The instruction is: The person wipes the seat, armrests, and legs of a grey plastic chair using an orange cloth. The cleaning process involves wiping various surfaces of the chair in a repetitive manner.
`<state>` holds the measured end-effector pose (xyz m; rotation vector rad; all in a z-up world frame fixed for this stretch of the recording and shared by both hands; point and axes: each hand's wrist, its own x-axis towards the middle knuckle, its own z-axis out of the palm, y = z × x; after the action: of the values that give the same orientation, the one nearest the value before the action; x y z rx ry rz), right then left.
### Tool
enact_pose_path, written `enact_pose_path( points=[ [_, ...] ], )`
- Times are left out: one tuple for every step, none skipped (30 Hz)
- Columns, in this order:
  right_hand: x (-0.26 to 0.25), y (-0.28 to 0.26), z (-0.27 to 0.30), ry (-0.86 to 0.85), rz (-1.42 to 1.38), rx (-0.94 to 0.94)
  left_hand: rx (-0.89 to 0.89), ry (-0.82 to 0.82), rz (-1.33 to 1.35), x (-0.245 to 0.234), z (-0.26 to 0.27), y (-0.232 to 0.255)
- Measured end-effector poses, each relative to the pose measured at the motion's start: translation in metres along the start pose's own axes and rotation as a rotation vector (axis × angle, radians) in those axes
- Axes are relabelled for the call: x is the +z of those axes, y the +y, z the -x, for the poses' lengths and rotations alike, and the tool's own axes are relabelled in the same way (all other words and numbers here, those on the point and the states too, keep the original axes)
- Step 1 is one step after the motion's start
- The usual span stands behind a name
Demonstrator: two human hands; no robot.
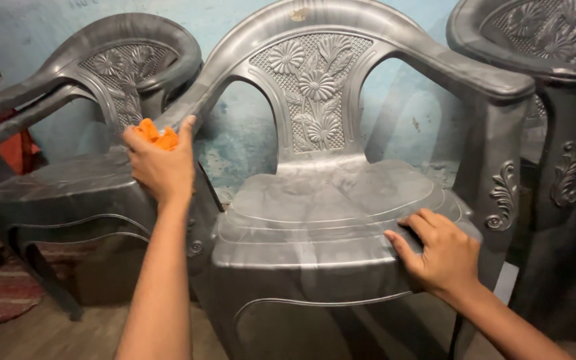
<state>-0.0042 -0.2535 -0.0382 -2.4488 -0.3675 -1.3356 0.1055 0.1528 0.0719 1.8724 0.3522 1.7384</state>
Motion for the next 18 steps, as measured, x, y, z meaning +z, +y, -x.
enact_pose_path(
  points=[
    [0.001, 0.0, 0.0, -0.001, 0.004, -0.004, -0.068, 0.003, 0.011, 0.002, -0.002, -0.004],
    [0.001, 0.0, 0.0, -0.002, 0.009, -0.008, -0.136, 0.006, 0.023, 0.004, -0.005, -0.007],
    [0.001, 0.0, 0.0, -0.002, 0.013, -0.008, -0.203, 0.008, 0.034, 0.005, -0.006, -0.011],
    [0.001, 0.001, 0.0, -0.002, 0.018, -0.009, -0.243, -0.007, 0.073, 0.005, -0.009, -0.014],
    [0.001, 0.002, 0.0, -0.001, 0.022, -0.01, -0.283, -0.021, 0.112, 0.005, -0.011, -0.018],
    [0.001, 0.002, 0.001, 0.002, 0.015, -0.008, -0.323, -0.035, 0.151, 0.005, -0.013, -0.021],
    [0.001, 0.001, 0.001, 0.007, 0.007, -0.004, -0.32, -0.026, 0.162, 0.004, -0.015, -0.024],
    [0.002, 0.001, 0.002, 0.011, -0.001, 0.0, -0.318, -0.018, 0.173, 0.003, -0.017, -0.028],
    [0.002, 0.001, 0.001, 0.011, 0.004, 0.001, -0.318, -0.007, 0.183, 0.002, -0.018, -0.029],
    [0.001, 0.001, 0.001, 0.011, 0.009, 0.002, -0.289, -0.027, 0.138, 0.001, -0.016, -0.029],
    [0.002, 0.0, 0.002, 0.009, 0.007, 0.002, -0.258, -0.045, 0.086, -0.002, -0.015, -0.027],
    [0.002, 0.0, 0.002, 0.007, 0.01, -0.003, -0.228, -0.063, 0.034, -0.006, -0.012, -0.025],
    [0.001, 0.0, 0.002, 0.008, 0.012, -0.007, -0.033, -0.032, 0.054, -0.008, -0.004, -0.019],
    [0.001, -0.001, 0.001, 0.008, 0.014, -0.011, 0.162, -0.003, 0.074, -0.011, 0.01, -0.014],
    [0.0, -0.001, 0.001, 0.01, 0.009, -0.012, 0.356, 0.023, 0.098, -0.015, 0.02, -0.01],
    [0.0, -0.002, 0.001, 0.011, 0.004, -0.013, 0.473, -0.022, 0.032, -0.02, 0.026, -0.009],
    [-0.001, -0.001, 0.001, 0.012, 0.003, -0.014, 0.587, -0.069, -0.031, -0.024, 0.034, -0.008],
    [-0.002, -0.002, 0.002, 0.003, -0.011, -0.005, 0.7, -0.116, -0.095, -0.026, 0.039, -0.007]
  ],
)
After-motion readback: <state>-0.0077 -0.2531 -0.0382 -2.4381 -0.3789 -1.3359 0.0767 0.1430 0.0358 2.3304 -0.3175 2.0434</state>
